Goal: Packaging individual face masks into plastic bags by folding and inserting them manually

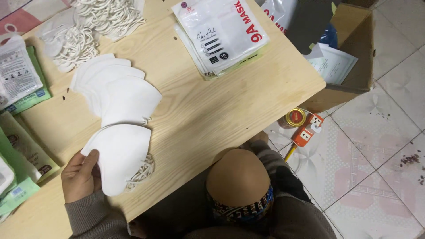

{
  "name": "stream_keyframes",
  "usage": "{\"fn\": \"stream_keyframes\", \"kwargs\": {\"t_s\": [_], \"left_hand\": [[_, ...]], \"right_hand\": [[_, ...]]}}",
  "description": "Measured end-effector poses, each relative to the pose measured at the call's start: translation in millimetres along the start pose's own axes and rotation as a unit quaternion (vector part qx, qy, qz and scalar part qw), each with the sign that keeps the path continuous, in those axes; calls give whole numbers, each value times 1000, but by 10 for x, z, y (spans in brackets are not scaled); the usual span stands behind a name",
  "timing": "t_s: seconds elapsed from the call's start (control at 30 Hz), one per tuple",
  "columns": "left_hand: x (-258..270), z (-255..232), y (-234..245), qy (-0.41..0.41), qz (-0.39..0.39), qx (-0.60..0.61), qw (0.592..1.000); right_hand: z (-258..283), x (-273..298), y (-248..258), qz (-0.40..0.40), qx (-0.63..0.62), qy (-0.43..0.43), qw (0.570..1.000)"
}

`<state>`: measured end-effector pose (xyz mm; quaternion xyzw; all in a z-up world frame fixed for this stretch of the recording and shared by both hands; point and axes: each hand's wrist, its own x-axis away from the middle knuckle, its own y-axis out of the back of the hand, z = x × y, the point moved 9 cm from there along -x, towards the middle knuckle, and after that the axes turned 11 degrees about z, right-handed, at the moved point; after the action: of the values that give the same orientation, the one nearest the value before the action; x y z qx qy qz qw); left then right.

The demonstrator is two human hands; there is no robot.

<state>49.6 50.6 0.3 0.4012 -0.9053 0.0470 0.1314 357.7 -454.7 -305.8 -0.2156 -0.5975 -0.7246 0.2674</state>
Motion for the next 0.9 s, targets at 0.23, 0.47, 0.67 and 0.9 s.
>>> {"fn": "stream_keyframes", "kwargs": {"t_s": [0.23,0.47,0.67,0.9], "left_hand": [[-31,28,32,-18,2,18,1000],[-24,15,2,-19,15,36,999],[-2,11,0,-4,16,29,999],[-41,23,-57,-29,30,72,997]], "right_hand": [[-439,-706,-266,-1,75,-6,997],[-793,-1173,-473,-87,252,3,964],[-804,-981,-592,-57,292,-6,955],[-921,-1092,-502,-36,237,-30,970]]}}
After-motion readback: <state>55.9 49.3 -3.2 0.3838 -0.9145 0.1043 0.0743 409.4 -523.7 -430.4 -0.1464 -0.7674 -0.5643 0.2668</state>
